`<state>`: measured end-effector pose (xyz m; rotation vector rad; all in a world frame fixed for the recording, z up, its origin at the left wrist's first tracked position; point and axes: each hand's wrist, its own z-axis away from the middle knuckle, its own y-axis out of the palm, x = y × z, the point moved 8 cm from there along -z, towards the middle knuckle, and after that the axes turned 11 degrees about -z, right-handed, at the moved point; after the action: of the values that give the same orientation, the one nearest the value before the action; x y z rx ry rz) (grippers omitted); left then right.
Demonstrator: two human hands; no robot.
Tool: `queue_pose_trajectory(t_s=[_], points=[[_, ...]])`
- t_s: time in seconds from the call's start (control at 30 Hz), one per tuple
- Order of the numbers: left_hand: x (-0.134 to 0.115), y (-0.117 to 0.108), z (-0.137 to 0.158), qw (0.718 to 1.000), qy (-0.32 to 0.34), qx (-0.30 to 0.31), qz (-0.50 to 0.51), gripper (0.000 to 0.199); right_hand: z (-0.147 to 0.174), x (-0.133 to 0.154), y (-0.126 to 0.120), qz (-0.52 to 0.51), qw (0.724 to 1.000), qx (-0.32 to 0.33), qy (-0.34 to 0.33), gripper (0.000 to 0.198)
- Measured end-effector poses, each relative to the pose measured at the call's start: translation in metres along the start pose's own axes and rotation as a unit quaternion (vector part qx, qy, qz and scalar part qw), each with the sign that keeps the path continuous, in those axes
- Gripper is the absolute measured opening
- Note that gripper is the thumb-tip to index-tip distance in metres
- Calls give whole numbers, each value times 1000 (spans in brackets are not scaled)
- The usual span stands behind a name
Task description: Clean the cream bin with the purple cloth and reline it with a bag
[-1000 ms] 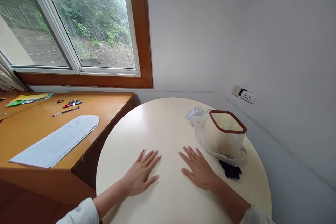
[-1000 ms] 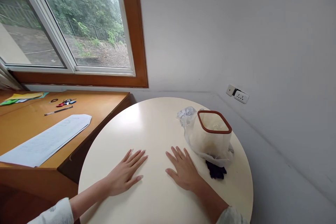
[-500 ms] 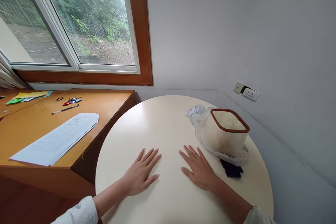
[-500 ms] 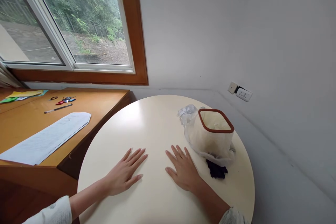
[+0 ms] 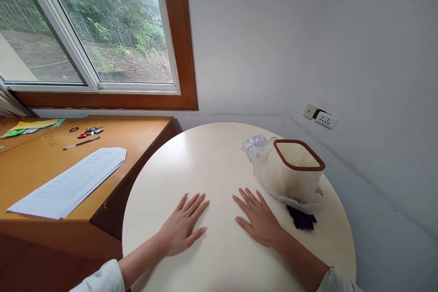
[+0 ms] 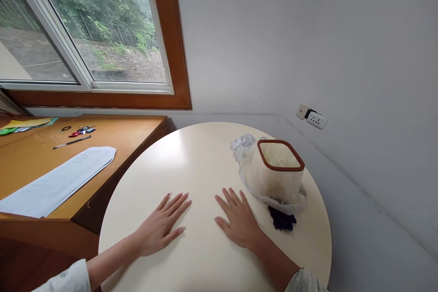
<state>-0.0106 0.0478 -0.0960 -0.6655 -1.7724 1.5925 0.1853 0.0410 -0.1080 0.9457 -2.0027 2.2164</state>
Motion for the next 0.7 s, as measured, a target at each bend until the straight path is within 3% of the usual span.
queue_pose_trajectory(t_s=[0.27,0.5,0.7], points=[[0,-3,0,1000,-1,-20,-2,64,0,-1,0,3,1000,2,1,56],[-1,-1,-1,1000,-4,7,3,64,0,-1,0,-5,1000,6,4,57],[-2,-10,1,999,-8,-28,20,67,2,3,-4,10,1000,-20,-20,57]])
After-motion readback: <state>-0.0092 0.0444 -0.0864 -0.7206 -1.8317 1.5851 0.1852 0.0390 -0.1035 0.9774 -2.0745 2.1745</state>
